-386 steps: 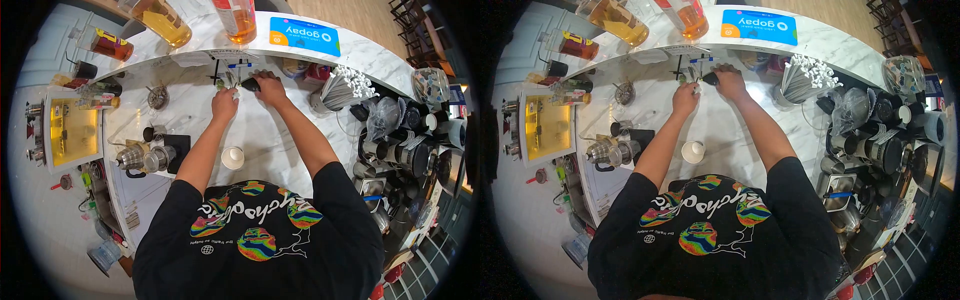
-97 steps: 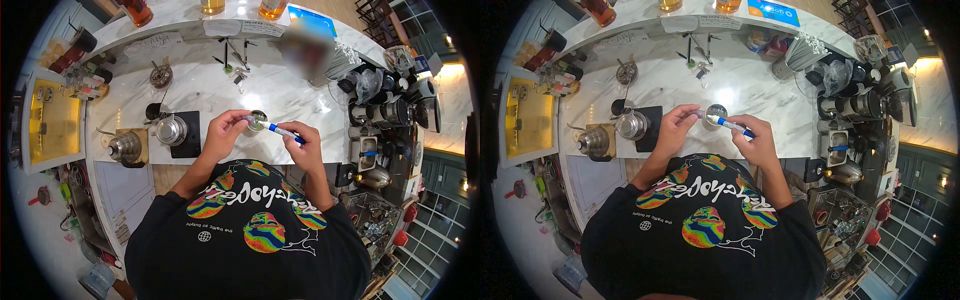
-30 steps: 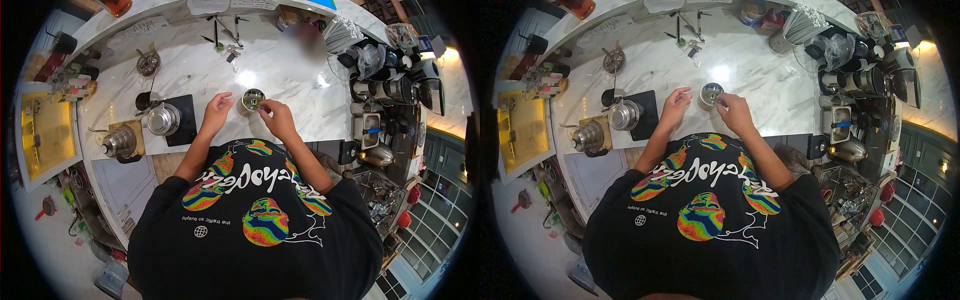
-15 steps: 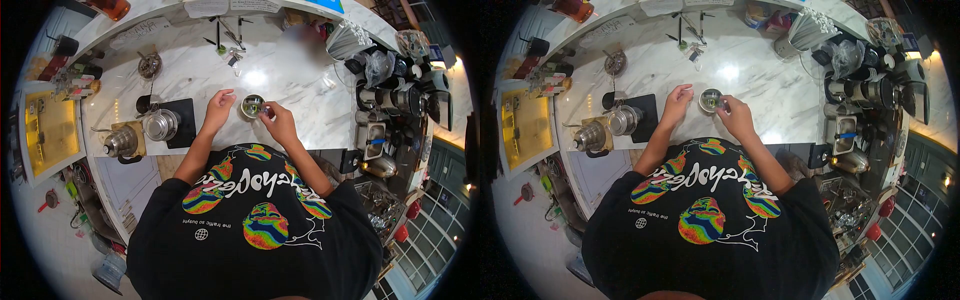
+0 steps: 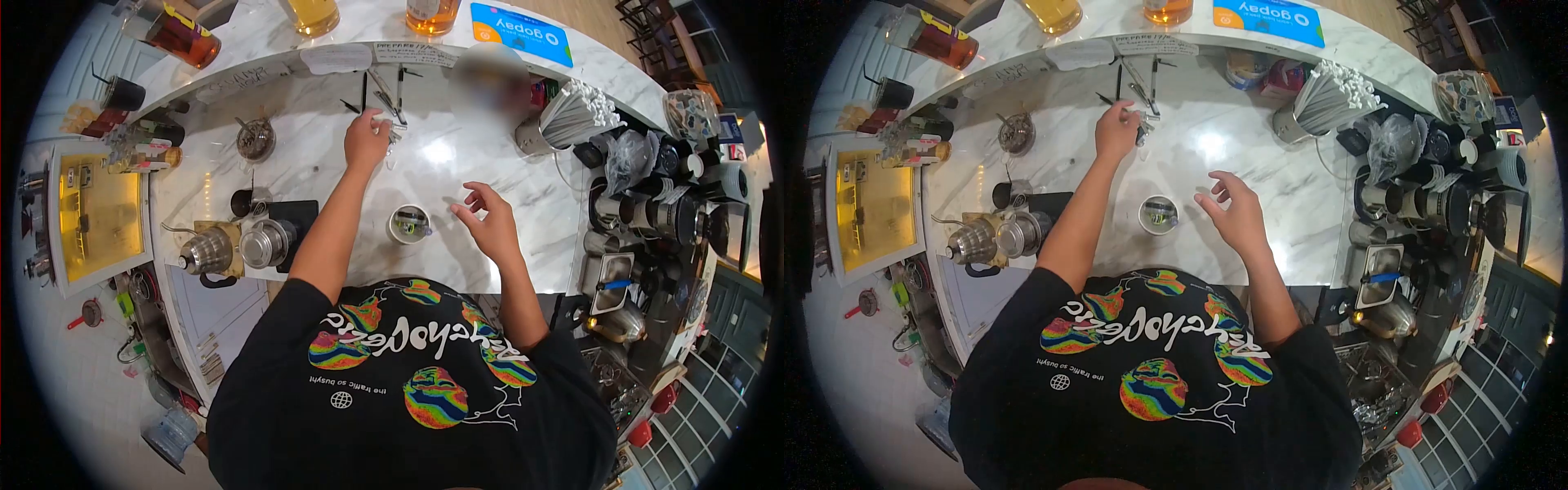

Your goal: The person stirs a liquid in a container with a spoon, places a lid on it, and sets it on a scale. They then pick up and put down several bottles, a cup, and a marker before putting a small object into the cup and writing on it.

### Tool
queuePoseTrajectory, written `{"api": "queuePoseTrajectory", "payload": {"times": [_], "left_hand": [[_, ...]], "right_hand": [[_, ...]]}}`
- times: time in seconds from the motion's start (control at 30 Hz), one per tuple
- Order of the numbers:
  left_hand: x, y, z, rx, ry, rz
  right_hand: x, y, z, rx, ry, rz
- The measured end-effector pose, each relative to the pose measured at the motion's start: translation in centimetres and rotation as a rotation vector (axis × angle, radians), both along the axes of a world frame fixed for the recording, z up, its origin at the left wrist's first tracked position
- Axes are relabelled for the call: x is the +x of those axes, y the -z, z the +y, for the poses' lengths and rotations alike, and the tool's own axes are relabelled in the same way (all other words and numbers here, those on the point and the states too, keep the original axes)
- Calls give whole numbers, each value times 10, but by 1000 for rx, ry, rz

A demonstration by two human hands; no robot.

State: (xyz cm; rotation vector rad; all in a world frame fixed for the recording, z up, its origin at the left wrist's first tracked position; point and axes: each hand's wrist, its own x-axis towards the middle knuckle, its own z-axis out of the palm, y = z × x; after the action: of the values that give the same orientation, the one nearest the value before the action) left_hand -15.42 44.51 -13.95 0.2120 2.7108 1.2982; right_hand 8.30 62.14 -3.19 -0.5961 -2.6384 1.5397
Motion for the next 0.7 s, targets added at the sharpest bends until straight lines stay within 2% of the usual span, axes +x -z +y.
{"api": "queuePoseTrajectory", "payload": {"times": [0.07, 0.13, 0.2, 0.33, 0.5, 0.57, 0.6, 0.7], "left_hand": [[-22, 3, 18, -149, -2, 197], [-47, 2, 35, -229, -32, 172], [-64, -1, 49, -443, 28, 106], [-75, 6, 63, -672, -92, 113], [-81, 1, 63, -628, -59, -71], [-71, -7, 55, -406, -131, -155], [-65, -8, 49, -405, -135, -149], [-31, -13, 29, -98, -181, -147]], "right_hand": [[-6, 1, 7, 8, -12, 5], [-10, -1, 10, 7, -26, -4], [-11, -2, 13, 9, -39, -18], [-6, 3, 17, 14, -65, -31], [5, 6, 20, 10, -36, -71], [8, 9, 21, 13, -32, -73], [9, 10, 21, 12, -34, -83], [3, 8, 17, 14, -28, -66]]}}
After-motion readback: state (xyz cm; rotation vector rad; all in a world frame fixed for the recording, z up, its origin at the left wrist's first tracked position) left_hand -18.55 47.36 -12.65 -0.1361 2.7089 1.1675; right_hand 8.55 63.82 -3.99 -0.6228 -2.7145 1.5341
